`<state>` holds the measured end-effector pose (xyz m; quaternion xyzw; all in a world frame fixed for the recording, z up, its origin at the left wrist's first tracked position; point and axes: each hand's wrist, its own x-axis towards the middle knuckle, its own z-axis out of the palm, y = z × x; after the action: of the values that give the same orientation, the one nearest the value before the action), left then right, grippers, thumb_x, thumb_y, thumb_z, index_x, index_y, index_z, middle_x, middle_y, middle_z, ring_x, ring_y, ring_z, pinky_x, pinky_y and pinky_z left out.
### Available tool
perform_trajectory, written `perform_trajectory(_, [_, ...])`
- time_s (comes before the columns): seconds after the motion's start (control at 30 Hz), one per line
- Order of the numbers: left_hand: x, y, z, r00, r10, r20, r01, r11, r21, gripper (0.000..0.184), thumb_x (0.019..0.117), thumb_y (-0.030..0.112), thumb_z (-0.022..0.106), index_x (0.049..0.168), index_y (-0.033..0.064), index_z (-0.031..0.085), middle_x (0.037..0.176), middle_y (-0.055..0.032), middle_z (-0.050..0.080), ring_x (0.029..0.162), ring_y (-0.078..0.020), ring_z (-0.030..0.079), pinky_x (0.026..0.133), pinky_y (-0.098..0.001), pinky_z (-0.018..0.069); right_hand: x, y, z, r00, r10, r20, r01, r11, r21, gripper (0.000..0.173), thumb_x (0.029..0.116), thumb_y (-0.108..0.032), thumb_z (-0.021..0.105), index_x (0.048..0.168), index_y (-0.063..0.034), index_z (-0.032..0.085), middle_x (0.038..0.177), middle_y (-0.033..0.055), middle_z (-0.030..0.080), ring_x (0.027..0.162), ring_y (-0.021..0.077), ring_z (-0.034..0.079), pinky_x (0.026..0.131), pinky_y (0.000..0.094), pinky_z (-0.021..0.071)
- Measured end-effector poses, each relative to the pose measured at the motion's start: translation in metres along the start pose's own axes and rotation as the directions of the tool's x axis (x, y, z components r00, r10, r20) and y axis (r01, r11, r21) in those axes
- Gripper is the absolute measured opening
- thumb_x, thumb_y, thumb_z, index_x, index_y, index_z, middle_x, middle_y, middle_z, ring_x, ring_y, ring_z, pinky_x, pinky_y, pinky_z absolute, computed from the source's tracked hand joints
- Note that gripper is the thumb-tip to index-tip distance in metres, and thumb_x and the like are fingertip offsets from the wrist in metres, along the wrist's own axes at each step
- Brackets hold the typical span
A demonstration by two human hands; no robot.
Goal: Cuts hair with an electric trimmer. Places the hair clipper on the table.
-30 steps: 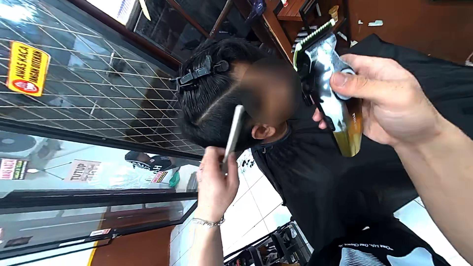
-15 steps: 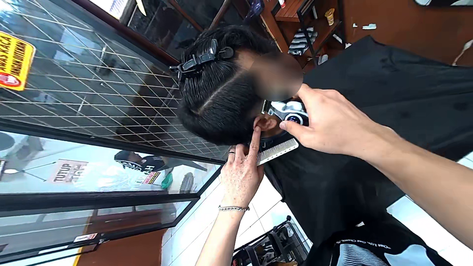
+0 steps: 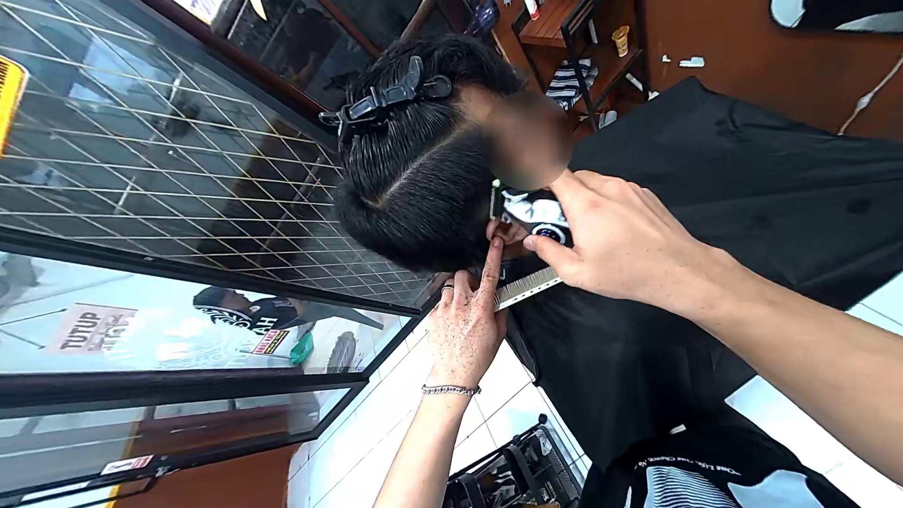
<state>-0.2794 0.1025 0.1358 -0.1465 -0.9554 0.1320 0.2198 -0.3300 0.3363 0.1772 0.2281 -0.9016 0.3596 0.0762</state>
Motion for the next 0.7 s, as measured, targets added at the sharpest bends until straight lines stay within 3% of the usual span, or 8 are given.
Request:
perform_trajectory(0.1, [-0.001, -0.001, 0.000, 1.000, -0.008, 0.010, 0.008, 1.000, 0.007, 0.075, 0.0880, 0.020, 0.068, 0.159, 0.0219, 0.043, 0.091, -0.0192, 0.063, 0.072, -0.0354, 0.064, 0.054, -0.0438, 0.0485, 0.001, -0.002, -0.001, 1.000, 0.018, -0.005, -0.018, 1.000, -0.023, 0.051, 0.0947, -0.043, 0.063, 0.130, -0.0068, 0.057, 0.100, 0.0126, 0.064, 0.089, 0.0323, 0.067, 0.068, 0.0495, 0.0511])
perform_trajectory(0.27, [0.000, -0.001, 0.000, 1.000, 0.002, 0.004, -0.002, 1.000, -0.004, 0.067, 0.0863, 0.021, 0.070, 0.151, 0.0187, 0.054, 0.097, -0.0234, 0.066, 0.077, -0.0400, 0.068, 0.055, -0.0478, 0.0510, 0.000, -0.018, 0.001, 0.997, -0.076, 0.017, 0.076, 0.997, -0.007, 0.052, 0.0954, -0.044, 0.064, 0.136, -0.0116, 0.057, 0.104, 0.0110, 0.063, 0.088, 0.0298, 0.066, 0.066, 0.0464, 0.0508])
perform_trajectory(0.37, [0.000, 0.000, 0.001, 1.000, -0.003, 0.004, 0.002, 1.000, 0.005, 0.072, 0.0884, 0.021, 0.069, 0.157, 0.0197, 0.046, 0.093, -0.0210, 0.065, 0.073, -0.0370, 0.066, 0.055, -0.0450, 0.0497, -0.002, -0.004, -0.004, 0.999, -0.042, -0.024, 0.041, 0.998, -0.039, 0.048, 0.0937, -0.038, 0.066, 0.132, -0.0088, 0.059, 0.101, 0.0136, 0.065, 0.087, 0.0335, 0.067, 0.065, 0.0505, 0.0510])
perform_trajectory(0.53, [0.000, 0.001, -0.001, 1.000, -0.009, 0.008, 0.008, 1.000, 0.008, 0.077, 0.0871, 0.020, 0.070, 0.159, 0.0216, 0.042, 0.093, -0.0193, 0.064, 0.073, -0.0362, 0.065, 0.055, -0.0443, 0.0492, 0.000, -0.002, -0.005, 0.999, 0.027, -0.031, -0.029, 0.995, -0.094, 0.050, 0.0930, -0.043, 0.064, 0.127, -0.0066, 0.058, 0.098, 0.0132, 0.064, 0.085, 0.0333, 0.067, 0.064, 0.0491, 0.0501])
perform_trajectory(0.63, [0.000, 0.001, -0.002, 1.000, -0.013, 0.014, 0.013, 1.000, 0.019, 0.071, 0.0881, 0.021, 0.069, 0.156, 0.0205, 0.047, 0.095, -0.0219, 0.065, 0.074, -0.0377, 0.066, 0.054, -0.0451, 0.0495, 0.000, -0.017, -0.001, 0.999, -0.014, -0.035, 0.012, 0.998, -0.059, 0.050, 0.0924, -0.042, 0.066, 0.127, -0.0077, 0.059, 0.096, 0.0121, 0.063, 0.082, 0.0322, 0.066, 0.062, 0.0476, 0.0502])
perform_trajectory(0.7, [-0.001, 0.001, -0.002, 1.000, -0.007, 0.005, 0.007, 1.000, 0.017, 0.064, 0.0853, 0.022, 0.070, 0.148, 0.0176, 0.057, 0.099, -0.0247, 0.067, 0.077, -0.0406, 0.068, 0.055, -0.0476, 0.0510, -0.001, -0.025, 0.001, 0.998, -0.062, -0.018, 0.062, 0.997, -0.044, 0.049, 0.0938, -0.041, 0.067, 0.130, -0.0094, 0.059, 0.099, 0.0122, 0.063, 0.082, 0.0314, 0.067, 0.063, 0.0466, 0.0509])
